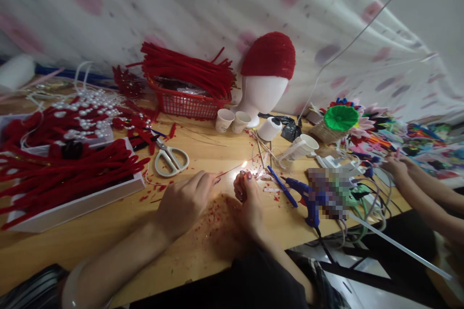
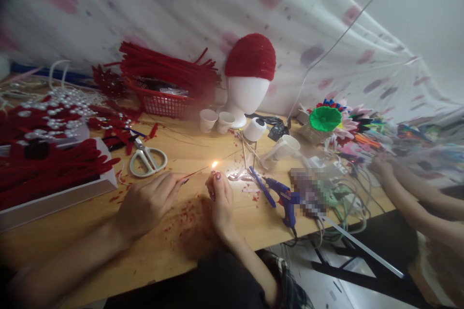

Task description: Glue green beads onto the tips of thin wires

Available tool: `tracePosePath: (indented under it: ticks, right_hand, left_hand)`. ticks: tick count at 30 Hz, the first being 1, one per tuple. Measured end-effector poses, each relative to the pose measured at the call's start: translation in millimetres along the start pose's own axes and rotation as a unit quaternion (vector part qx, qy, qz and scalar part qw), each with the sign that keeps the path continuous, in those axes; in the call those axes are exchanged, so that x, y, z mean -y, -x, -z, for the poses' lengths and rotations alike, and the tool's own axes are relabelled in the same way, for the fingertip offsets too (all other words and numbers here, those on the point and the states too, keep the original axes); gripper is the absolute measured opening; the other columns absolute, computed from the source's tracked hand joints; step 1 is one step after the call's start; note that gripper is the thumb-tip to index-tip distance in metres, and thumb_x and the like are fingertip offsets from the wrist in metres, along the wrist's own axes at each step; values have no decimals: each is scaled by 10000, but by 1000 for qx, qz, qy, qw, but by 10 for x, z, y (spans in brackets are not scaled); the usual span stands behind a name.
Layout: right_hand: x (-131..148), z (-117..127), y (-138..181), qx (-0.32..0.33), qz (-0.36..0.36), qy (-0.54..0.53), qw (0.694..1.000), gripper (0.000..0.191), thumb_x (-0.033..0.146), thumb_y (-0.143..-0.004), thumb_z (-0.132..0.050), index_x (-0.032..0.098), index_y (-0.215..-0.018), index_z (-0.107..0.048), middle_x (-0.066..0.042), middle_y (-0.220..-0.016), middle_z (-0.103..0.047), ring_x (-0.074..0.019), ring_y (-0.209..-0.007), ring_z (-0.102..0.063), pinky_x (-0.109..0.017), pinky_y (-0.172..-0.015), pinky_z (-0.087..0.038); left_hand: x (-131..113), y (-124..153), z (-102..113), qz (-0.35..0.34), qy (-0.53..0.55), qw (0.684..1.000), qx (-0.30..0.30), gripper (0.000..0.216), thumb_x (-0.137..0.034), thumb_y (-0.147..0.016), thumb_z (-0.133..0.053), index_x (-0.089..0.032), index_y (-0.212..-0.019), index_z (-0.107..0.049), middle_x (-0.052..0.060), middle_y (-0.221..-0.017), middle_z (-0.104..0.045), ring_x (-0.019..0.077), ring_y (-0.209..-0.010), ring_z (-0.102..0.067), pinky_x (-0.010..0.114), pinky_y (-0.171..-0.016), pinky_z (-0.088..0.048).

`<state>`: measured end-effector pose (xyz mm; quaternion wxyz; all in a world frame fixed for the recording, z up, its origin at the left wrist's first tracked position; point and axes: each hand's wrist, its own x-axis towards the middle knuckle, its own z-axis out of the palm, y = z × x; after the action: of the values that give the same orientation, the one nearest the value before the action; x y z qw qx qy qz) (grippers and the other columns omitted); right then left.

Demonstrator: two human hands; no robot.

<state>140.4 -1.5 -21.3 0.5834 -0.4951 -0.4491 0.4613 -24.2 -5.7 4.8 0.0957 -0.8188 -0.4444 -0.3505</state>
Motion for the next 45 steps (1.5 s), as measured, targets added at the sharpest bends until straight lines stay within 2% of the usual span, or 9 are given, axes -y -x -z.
tracePosePath:
  ticks: [7, 19, 23, 27, 29, 34, 39, 42, 45]
  right_hand:
    - [38, 10, 40, 63, 24, 66, 996, 358, 447, -938, -442, 207, -674, -470, 25, -671, -409, -129, -597, -333, -283, -552, -259]
    - [24, 4, -42, -57, -27, -44, 997, 373, 526, -878, -474, 223, -671, -411, 40, -640, -343, -122, -525, -254, -268, -476, -208]
    - [39, 1, 7, 42, 9, 13, 999, 385, 501, -870, -514, 215, -635, -406, 46, -619, -333, -120, -546, -265, -265, -494, -223]
    - [87, -30, 71, 155, 4, 64, 986, 312, 364, -729, -736, 208, -666, -474, 69, -592, -336, -103, -541, -279, -251, -504, -244]
    - [85, -34, 77, 135, 8, 49, 990, 248, 343, -755, -721, 203, -701, -524, 60, -605, -393, -100, -547, -310, -247, -516, -268]
    - [-12, 7, 44, 88, -14, -5, 996, 197, 330, -791, -704, 220, -950, -662, 37, -681, -508, -89, -559, -364, -232, -533, -309]
    - [-28, -18, 39, 136, -52, -67, 987, 161, 317, -789, -711, 204, -904, -698, 38, -616, -547, -87, -518, -440, -229, -542, -383]
    - [-2, -63, 49, 179, -87, -135, 971, 129, 304, -816, -683, 200, -892, -689, 33, -573, -572, -107, -506, -503, -251, -565, -438]
    - [14, -99, 55, 181, -104, -182, 961, 118, 290, -797, -706, 193, -859, -679, 29, -574, -586, -110, -502, -534, -237, -535, -453]
  left_hand:
    - [-11, -5, 11, -7, 7, 1000, -4, 148, -151, -953, -442, -156, -916, -585, 8, -734, -673, 141, -625, -649, 255, -518, -415]
    - [-12, -10, 20, -22, 0, 1000, -9, 143, -141, -954, -429, -141, -955, -572, 24, -748, -686, 151, -619, -655, 263, -526, -427]
    - [-12, -3, 7, -13, -1, 1000, -10, 157, -141, -949, -431, -140, -902, -581, 30, -729, -680, 167, -620, -659, 270, -515, -417]
    - [-33, -3, -10, 86, 83, 993, 6, 195, -172, -942, -431, -165, -819, -582, 18, -705, -675, 167, -621, -654, 261, -528, -416]
    - [-58, -13, -16, 160, 184, 969, 28, 202, -201, -935, -440, -181, -789, -578, -5, -668, -658, 150, -604, -635, 250, -548, -425]
    - [-127, -50, -33, 287, 416, 858, 97, 292, -322, -927, -411, -191, -714, -562, -39, -554, -544, 117, -512, -536, 223, -502, -396]
    - [-166, -63, -37, 325, 494, 791, 156, 357, -417, -915, -392, -158, -873, -635, -21, -614, -532, 124, -555, -493, 226, -505, -356]
    - [-170, -64, -32, 331, 516, 769, 182, 428, -431, -921, -362, -141, -1078, -636, -12, -649, -533, 133, -591, -499, 235, -539, -364]
    - [-172, -68, -41, 336, 531, 753, 198, 474, -452, -916, -351, -125, -1124, -624, -16, -645, -505, 129, -580, -477, 236, -527, -344]
